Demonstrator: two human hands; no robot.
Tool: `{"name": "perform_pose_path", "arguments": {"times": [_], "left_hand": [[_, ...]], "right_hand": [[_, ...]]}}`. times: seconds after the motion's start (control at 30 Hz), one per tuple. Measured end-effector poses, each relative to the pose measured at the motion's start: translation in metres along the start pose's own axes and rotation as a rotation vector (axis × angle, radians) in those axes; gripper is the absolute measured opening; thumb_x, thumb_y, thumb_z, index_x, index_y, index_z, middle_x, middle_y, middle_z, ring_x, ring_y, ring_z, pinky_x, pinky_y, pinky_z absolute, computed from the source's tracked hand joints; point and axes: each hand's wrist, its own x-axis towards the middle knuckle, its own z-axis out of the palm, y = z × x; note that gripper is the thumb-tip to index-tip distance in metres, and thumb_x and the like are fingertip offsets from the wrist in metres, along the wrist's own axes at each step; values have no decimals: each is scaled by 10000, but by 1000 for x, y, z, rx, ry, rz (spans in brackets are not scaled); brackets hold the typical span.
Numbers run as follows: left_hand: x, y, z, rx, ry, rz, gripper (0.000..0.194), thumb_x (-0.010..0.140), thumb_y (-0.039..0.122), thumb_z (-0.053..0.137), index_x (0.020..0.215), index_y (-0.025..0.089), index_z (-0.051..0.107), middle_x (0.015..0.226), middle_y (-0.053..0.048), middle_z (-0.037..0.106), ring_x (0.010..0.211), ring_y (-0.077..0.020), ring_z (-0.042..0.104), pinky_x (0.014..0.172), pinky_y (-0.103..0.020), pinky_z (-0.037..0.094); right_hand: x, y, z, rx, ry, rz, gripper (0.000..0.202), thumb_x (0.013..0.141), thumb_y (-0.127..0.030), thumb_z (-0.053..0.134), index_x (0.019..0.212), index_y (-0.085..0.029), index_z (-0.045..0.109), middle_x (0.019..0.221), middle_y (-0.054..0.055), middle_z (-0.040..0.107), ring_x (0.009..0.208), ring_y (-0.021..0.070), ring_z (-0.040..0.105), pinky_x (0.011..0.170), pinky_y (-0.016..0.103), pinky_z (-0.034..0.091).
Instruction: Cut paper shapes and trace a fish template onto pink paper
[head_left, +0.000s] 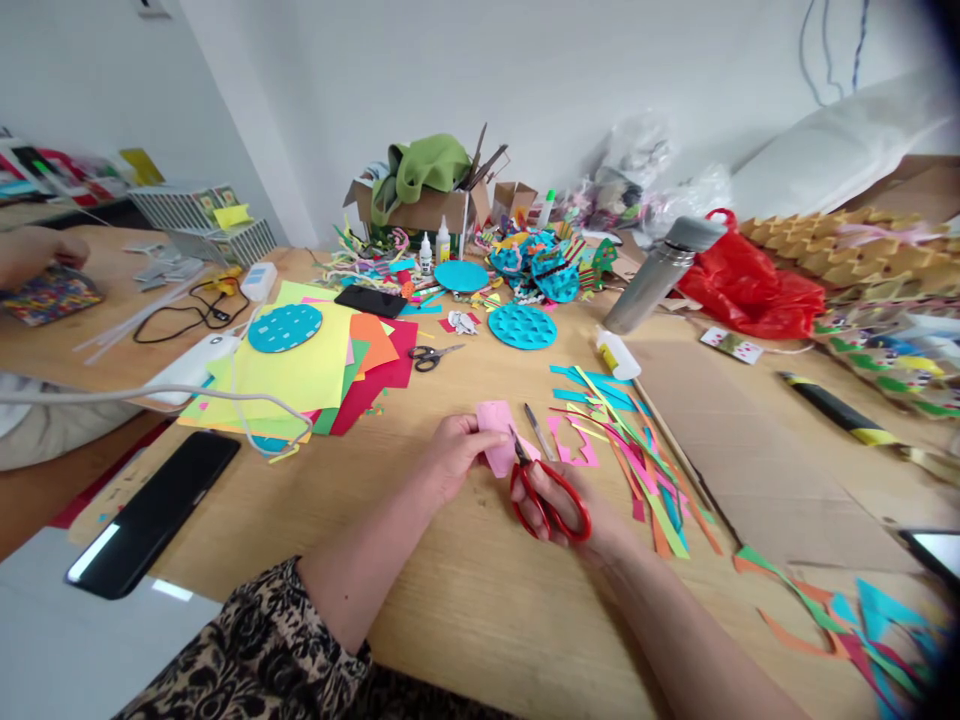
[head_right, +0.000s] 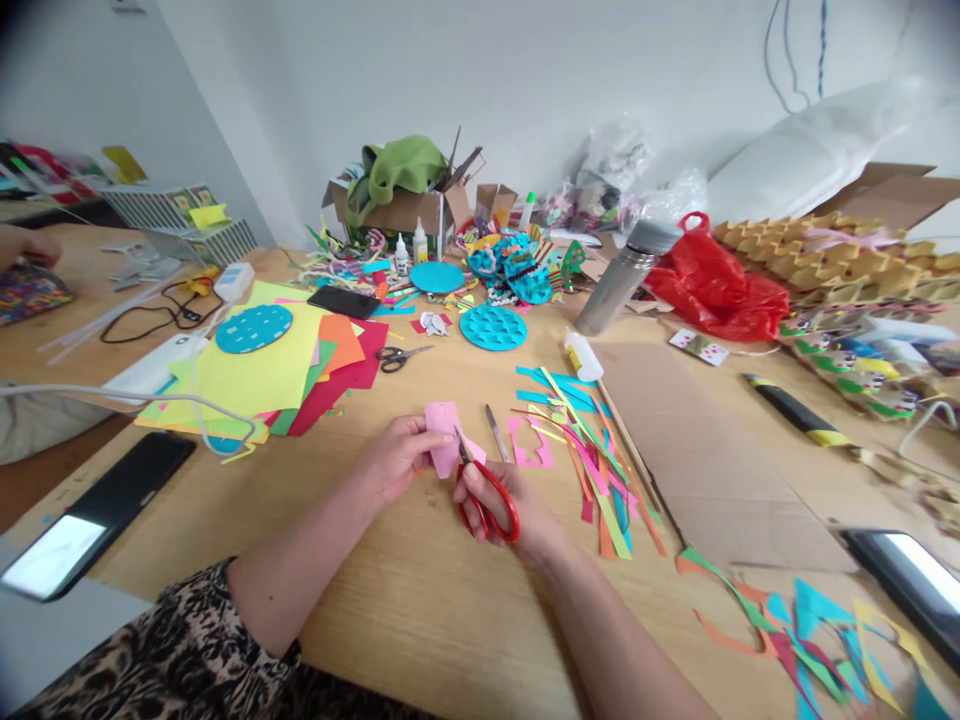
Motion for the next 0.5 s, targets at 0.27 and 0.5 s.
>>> {"name": "perform_pose_path", "arguments": {"times": [0.27,0.5], "left_hand": [[0,0,1,-15,23,16,253,511,274,756,670,92,681,612,-43,642,549,-113,545,545,-239,386],[-1,1,1,-10,-13,-5,257,514,281,756,672,93,683,615,-49,654,554,-125,567,564,-252,411]], "right_hand": [[0,1,-2,-37,0,12,553,799,-705,544,772,-154,593,409,-47,488,308,49,342,314,176,197],[0,3,-2,-33,-9,-10,525,833,-669,530,783,-151,598,403,-45,481,319,56,340,326,184,192]]}}
